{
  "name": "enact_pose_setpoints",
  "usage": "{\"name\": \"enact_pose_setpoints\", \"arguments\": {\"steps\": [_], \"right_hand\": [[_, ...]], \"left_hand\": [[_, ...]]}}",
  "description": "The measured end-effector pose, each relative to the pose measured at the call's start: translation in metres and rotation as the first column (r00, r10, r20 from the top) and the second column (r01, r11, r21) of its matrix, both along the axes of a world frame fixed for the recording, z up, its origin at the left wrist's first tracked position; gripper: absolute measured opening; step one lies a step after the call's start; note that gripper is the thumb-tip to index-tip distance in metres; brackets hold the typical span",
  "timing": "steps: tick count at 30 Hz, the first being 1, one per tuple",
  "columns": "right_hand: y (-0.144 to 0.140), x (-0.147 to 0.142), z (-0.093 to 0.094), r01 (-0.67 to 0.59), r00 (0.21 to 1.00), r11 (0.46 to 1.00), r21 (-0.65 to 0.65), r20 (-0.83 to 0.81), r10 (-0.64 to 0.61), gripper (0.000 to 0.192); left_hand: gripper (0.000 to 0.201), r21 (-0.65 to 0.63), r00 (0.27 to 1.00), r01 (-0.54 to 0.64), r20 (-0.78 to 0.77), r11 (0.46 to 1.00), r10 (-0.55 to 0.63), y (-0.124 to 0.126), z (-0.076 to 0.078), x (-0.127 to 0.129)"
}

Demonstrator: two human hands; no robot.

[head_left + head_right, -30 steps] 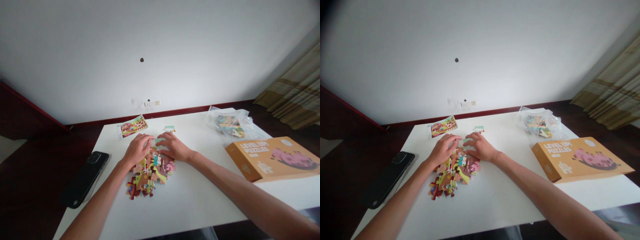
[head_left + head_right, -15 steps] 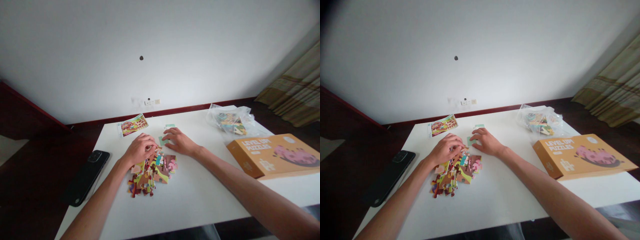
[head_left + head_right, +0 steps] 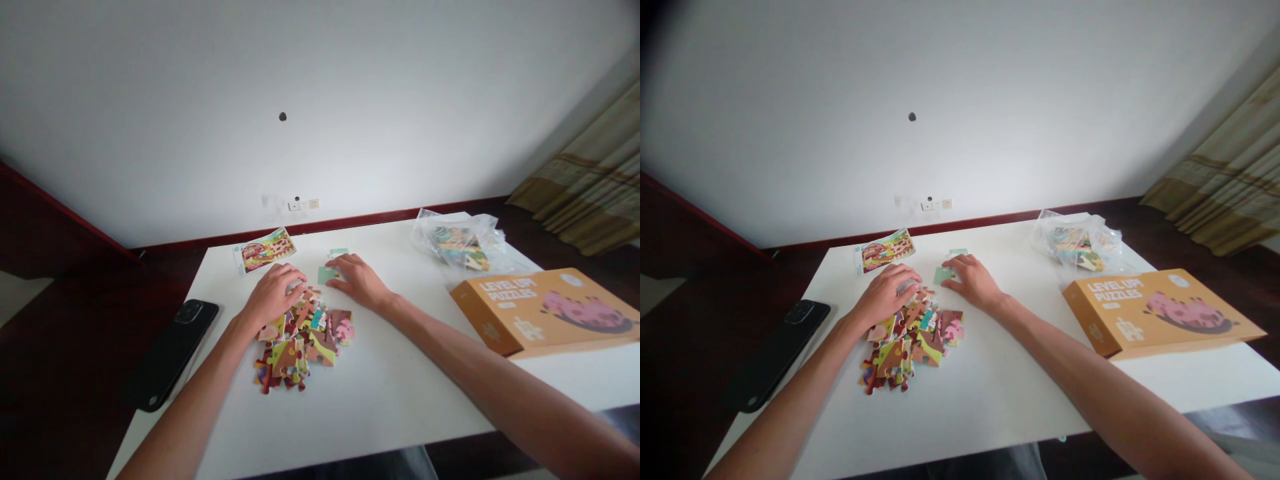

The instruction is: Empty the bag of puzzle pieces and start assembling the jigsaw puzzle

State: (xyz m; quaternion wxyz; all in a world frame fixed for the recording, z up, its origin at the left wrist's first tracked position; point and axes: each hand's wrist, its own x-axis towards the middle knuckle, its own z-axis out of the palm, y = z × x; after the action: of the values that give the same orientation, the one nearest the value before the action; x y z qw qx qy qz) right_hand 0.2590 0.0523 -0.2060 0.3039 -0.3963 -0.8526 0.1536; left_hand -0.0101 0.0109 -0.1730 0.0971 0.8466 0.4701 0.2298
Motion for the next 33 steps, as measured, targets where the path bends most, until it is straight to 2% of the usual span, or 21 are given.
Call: {"name": "enact_pose_setpoints", "arguments": {"steps": [3,5,7,10,14,19,23,25,28,33], "right_hand": [[0.005,0.003,-0.002,0.084,0.996,0.996,0.039,-0.041,-0.082,0.026],[0.011,0.010,-0.004,0.112,0.993,0.991,0.079,-0.041,-0.109,0.027],[0.018,0.019,-0.008,0.140,0.990,0.984,0.106,-0.025,-0.139,0.031],[0.027,0.030,-0.014,0.183,0.982,0.977,0.112,0.021,-0.187,0.034],[0.032,0.034,-0.016,0.128,0.989,0.986,0.105,0.056,-0.134,0.028],[0.033,0.032,-0.012,0.141,0.990,0.987,0.075,-0.028,-0.139,0.013],[0.034,0.032,-0.011,0.136,0.990,0.990,0.047,-0.040,-0.134,0.012],[0.033,0.032,-0.011,0.139,0.990,0.990,0.037,-0.041,-0.138,0.015],[0.031,0.031,-0.009,0.128,0.990,0.992,0.024,-0.059,-0.126,0.019],[0.031,0.032,-0.012,0.056,0.996,0.998,0.027,-0.076,-0.054,0.025]], "left_hand": [[0.019,-0.032,0.998,0.046,0.055,0.998,-0.044,-0.004,0.006,0.006],[0.019,-0.076,0.992,0.072,0.109,0.994,-0.064,-0.007,0.011,0.013],[0.022,-0.109,0.994,0.068,0.096,0.992,-0.057,-0.009,0.015,0.021],[0.027,-0.125,0.996,0.039,-0.073,0.991,-0.048,-0.004,0.019,0.034],[0.028,-0.099,0.950,0.045,-0.305,0.994,-0.073,0.017,0.025,0.046],[0.029,-0.034,0.903,-0.154,-0.410,0.988,0.126,0.045,0.025,0.055],[0.027,-0.060,0.921,-0.225,-0.340,0.972,0.192,0.056,0.013,0.056],[0.025,-0.103,0.952,-0.173,-0.272,0.980,0.140,0.061,0.009,0.055],[0.039,-0.186,0.988,-0.046,-0.156,0.982,0.016,0.067,0.007,0.050],[0.048,-0.237,0.998,0.055,-0.014,0.970,-0.060,0.075,0.003,0.044]]}}
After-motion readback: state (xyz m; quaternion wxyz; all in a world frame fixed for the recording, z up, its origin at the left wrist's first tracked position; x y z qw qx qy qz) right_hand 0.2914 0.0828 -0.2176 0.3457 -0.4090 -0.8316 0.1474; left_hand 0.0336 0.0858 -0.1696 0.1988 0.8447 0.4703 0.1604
